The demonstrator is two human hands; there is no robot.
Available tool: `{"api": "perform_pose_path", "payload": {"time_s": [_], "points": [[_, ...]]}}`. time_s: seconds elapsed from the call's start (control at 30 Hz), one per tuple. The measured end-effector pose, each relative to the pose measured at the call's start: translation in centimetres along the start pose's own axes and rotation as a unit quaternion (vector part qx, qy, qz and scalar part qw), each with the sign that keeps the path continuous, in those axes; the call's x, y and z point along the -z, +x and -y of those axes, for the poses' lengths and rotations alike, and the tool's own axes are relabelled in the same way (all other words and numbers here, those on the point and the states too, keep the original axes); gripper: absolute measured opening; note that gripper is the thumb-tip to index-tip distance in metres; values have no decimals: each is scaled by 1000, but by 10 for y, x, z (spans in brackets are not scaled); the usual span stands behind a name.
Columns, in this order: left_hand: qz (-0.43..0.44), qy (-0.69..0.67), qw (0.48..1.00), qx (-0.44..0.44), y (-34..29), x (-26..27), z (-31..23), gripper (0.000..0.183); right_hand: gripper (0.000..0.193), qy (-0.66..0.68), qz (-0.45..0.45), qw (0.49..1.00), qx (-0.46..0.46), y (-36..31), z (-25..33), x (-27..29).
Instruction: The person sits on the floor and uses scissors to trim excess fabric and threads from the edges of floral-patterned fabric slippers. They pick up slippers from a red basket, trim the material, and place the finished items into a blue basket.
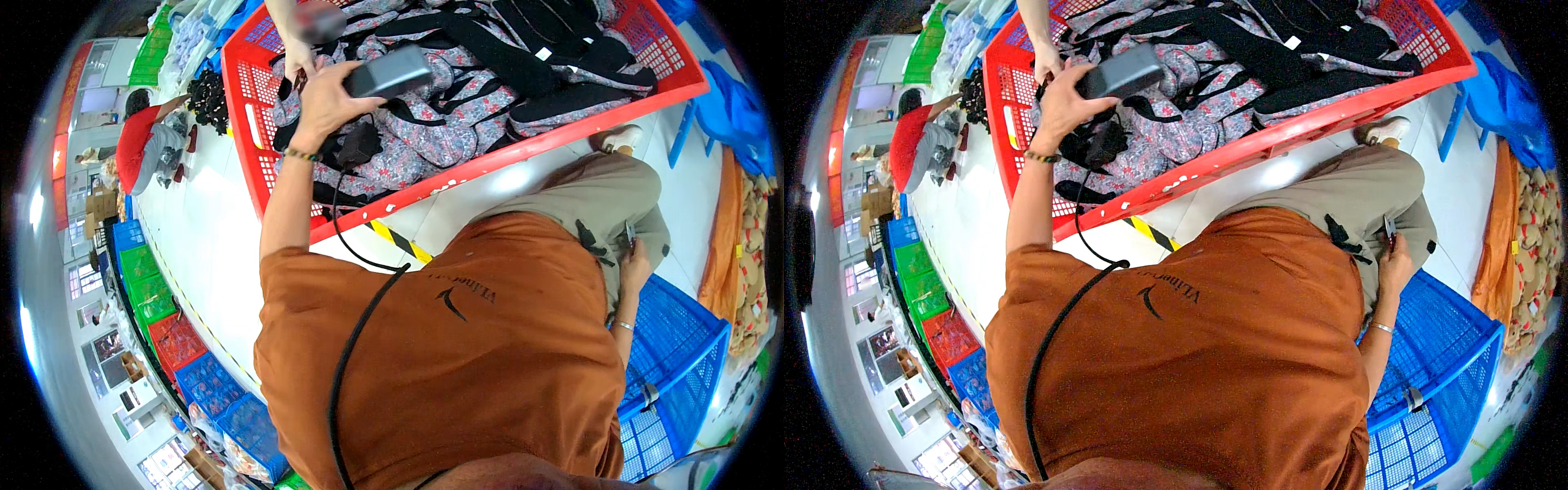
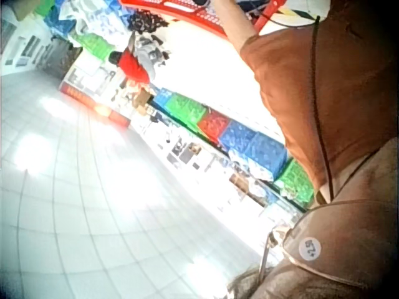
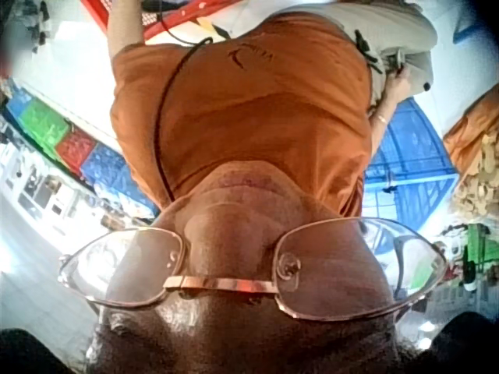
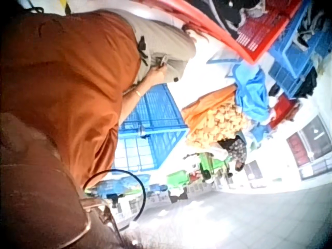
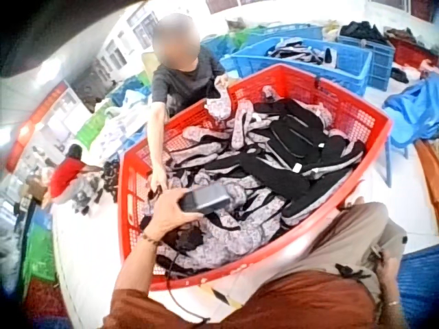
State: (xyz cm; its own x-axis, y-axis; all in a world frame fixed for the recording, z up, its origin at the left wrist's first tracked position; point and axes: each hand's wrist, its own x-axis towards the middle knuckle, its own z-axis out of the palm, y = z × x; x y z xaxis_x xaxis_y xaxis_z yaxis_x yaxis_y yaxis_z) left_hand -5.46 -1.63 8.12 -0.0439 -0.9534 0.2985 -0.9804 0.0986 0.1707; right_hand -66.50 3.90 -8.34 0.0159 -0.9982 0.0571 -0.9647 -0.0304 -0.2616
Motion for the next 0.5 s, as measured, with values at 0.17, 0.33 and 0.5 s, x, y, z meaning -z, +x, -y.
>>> {"api": "perform_pose_path", "payload": {"time_s": [0.17,0.33,0.5], "points": [[-72,-93,962,244,-59,26,42,59,19,-2,3,1000,-20,-1,-7,-6],[-93,-17,912,400,-101,12,89,62,21,-8,27,999,-26,-1,-13,-8],[3,72,866,496,-105,6,105,68,21,-18,12,1000,-14,-1,-11,-8]]}}
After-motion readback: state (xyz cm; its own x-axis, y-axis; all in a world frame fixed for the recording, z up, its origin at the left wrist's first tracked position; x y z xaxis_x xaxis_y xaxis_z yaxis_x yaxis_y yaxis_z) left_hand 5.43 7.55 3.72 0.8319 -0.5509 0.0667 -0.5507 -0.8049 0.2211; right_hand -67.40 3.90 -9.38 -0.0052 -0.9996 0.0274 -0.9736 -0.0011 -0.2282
